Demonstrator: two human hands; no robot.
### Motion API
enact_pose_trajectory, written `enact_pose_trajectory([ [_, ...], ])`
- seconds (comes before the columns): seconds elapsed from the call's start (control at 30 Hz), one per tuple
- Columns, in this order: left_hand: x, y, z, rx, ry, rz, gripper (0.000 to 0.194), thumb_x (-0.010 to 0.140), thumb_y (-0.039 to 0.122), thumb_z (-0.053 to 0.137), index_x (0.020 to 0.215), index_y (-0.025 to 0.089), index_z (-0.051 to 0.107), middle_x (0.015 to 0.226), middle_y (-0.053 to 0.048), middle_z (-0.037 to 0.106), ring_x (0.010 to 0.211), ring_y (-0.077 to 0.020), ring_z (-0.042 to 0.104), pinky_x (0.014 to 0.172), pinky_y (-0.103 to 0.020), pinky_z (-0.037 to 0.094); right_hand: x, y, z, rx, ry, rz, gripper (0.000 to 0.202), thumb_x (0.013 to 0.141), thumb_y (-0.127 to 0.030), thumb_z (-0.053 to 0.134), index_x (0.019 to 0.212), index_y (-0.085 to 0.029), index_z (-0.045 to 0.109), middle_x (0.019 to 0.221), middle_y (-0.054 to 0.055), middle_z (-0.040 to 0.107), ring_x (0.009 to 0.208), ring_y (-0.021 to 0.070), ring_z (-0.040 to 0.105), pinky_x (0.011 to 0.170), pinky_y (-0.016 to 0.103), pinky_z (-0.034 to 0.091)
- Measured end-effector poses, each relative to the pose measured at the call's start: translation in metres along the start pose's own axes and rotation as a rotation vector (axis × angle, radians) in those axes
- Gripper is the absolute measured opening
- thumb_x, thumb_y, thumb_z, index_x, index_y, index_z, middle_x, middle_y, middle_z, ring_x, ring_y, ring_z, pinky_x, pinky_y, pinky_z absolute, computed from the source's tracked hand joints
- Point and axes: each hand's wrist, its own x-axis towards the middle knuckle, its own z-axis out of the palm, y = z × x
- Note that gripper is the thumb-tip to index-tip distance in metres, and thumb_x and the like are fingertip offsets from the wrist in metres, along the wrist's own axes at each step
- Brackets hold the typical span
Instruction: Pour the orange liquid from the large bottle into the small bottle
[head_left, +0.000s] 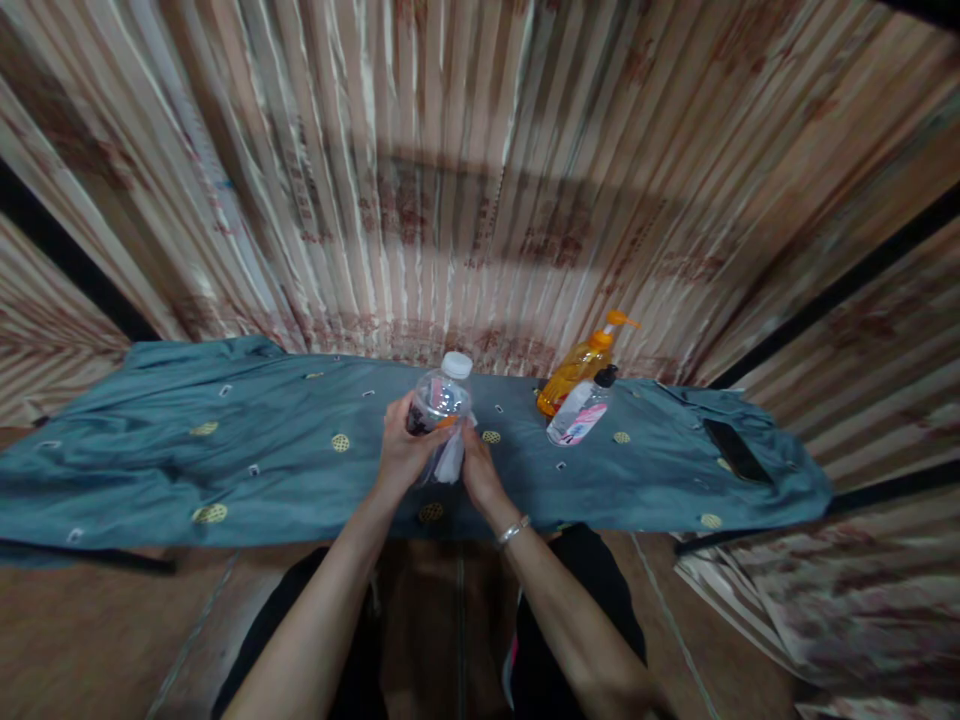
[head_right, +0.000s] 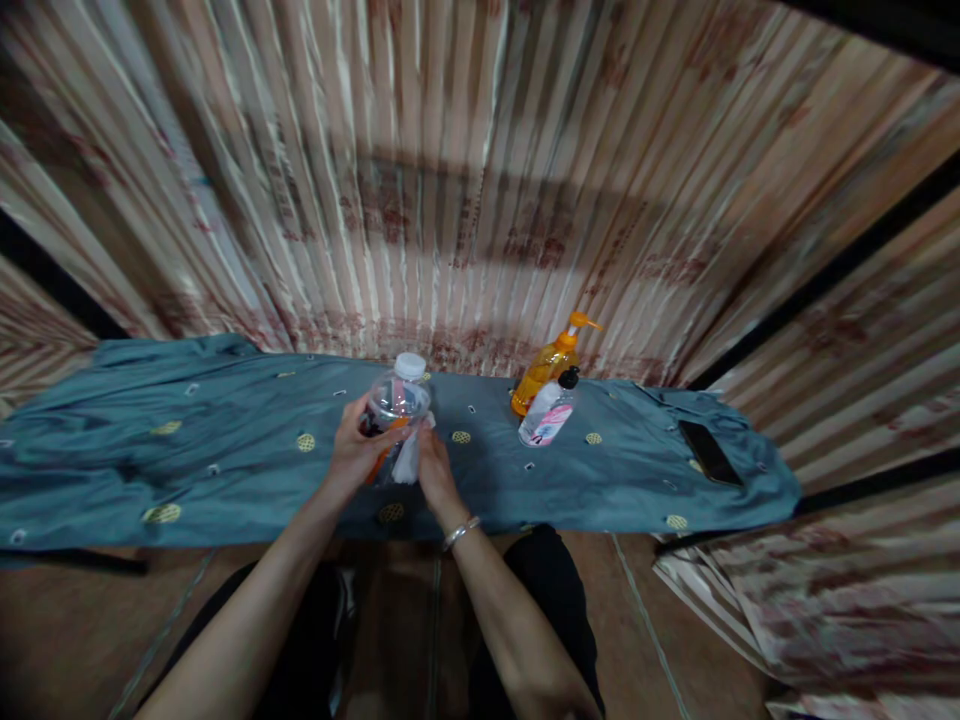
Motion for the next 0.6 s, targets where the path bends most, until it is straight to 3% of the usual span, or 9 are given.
enact_pose_trajectory([
  [0.1, -0.002, 0.002, 0.002, -0.081, -0.073, -0.032, 0.046, 0.076, 0.027, 0.07, 0.118, 0.018, 0.054, 0.117, -0.008, 0.057, 0.106, -0.0246, 0.056, 0.094, -0.049, 0.046, 0.009, -0.031, 0.001, -0.059, 0.063, -0.137, 0.056, 0.087, -0.064, 0.037, 0.105, -0.018, 0.065, 0.105, 0.006, 0.07, 0.099, 0.0209, 0.063, 0.093, 0.035, 0.046],
  [0.23, -0.004, 0.003, 0.007, -0.222, -0.155, -0.083, 0.038, 0.085, 0.031, 0.059, 0.119, 0.016, 0.052, 0.114, -0.009, 0.059, 0.099, -0.0219, 0.061, 0.084, -0.044, 0.053, 0.033, -0.06, -0.002, -0.26, -0.013, -0.147, 0.061, 0.088, -0.064, 0.031, 0.099, -0.017, 0.067, 0.089, 0.005, 0.071, 0.09, 0.0207, 0.064, 0.087, 0.034, 0.048],
  [0.37, -0.005, 0.001, 0.01, -0.314, -0.146, -0.107, 0.037, 0.086, 0.033, 0.057, 0.119, 0.016, 0.052, 0.116, -0.01, 0.058, 0.098, -0.0217, 0.06, 0.083, -0.043, 0.053, 0.027, -0.04, -0.014, -0.356, -0.002, -0.117, 0.06, 0.086, -0.066, 0.035, 0.095, -0.016, 0.068, 0.078, 0.005, 0.07, 0.083, 0.0222, 0.063, 0.083, 0.036, 0.048],
  [0.5, -0.005, -0.003, 0.014, -0.335, -0.1, -0.113, 0.038, 0.086, 0.034, 0.057, 0.119, 0.017, 0.052, 0.117, -0.01, 0.058, 0.099, -0.0219, 0.06, 0.083, -0.043, 0.053, -0.004, -0.012, -0.018, -0.408, 0.068, -0.105, 0.059, 0.088, -0.064, 0.033, 0.11, -0.019, 0.063, 0.104, 0.008, 0.069, 0.102, 0.0231, 0.061, 0.094, 0.037, 0.043],
  [0.6, -0.005, -0.004, 0.016, -0.319, -0.069, -0.108, 0.037, 0.086, 0.033, 0.057, 0.118, 0.017, 0.052, 0.117, -0.01, 0.058, 0.098, -0.0216, 0.06, 0.082, -0.043, 0.053, -0.018, -0.021, -0.009, -0.348, 0.04, -0.167, 0.053, 0.09, -0.06, 0.034, 0.118, -0.022, 0.059, 0.12, 0.007, 0.063, 0.111, 0.0215, 0.057, 0.1, 0.034, 0.039],
])
